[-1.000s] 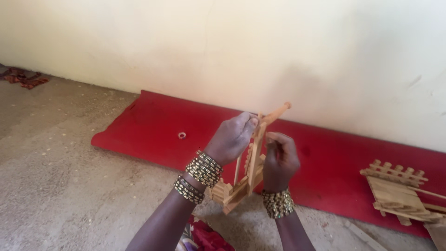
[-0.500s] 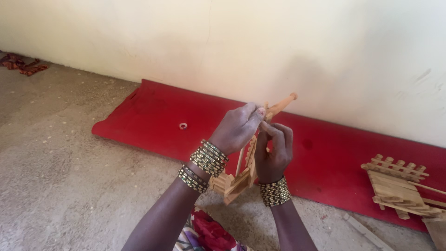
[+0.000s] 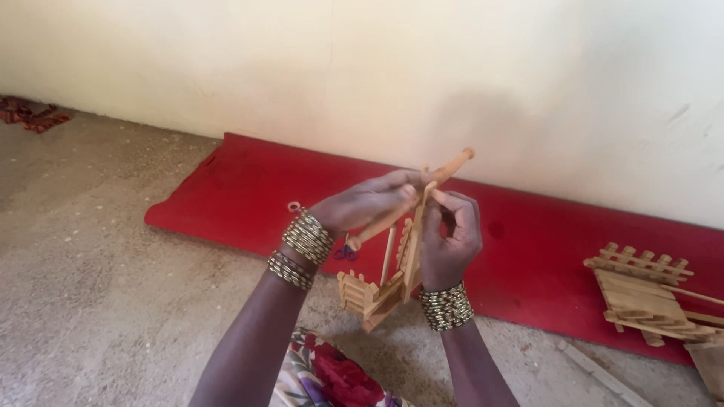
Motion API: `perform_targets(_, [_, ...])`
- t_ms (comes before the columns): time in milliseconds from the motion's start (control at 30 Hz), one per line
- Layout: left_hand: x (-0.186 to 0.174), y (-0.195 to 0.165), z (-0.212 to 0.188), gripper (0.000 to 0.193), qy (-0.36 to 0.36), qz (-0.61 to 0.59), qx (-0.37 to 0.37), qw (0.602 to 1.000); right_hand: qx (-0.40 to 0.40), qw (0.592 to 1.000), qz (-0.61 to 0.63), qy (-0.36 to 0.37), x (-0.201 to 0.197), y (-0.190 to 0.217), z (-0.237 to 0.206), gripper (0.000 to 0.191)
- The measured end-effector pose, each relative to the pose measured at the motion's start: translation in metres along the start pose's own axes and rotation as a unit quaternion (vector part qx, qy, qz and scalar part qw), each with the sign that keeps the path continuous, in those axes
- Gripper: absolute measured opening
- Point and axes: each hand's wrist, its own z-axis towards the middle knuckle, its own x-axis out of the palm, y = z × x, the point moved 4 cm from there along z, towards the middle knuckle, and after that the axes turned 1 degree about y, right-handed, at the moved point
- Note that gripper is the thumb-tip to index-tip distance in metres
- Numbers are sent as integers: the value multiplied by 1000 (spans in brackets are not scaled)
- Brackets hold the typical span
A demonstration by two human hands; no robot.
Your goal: The person sits on the floor and assembles a small wooden toy structure, fitting wooden dowels and crossbars into a slatted base and then mounting a spindle-shaped wooden piece onto the upright supports, pressing and adjusting the parts to fit them together by hand.
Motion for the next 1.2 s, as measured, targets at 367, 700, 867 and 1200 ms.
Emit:
perform_targets(367, [63, 124, -32, 43, -253, -65, 52, 964, 184, 982, 31, 39, 0, -56, -81, 10])
perform_targets(700, [51, 88, -20, 31, -349, 50, -7, 936, 170, 983, 52, 47, -2, -86, -81, 13])
perform_targets(867, [62, 108, -24, 30, -309, -21, 6, 951, 383, 917, 115, 12, -20, -152, -183, 13])
perform_targets(1200, [71, 166, -36, 38, -295, 0, -60, 954, 327, 938, 117, 19, 3, -121, -131, 12])
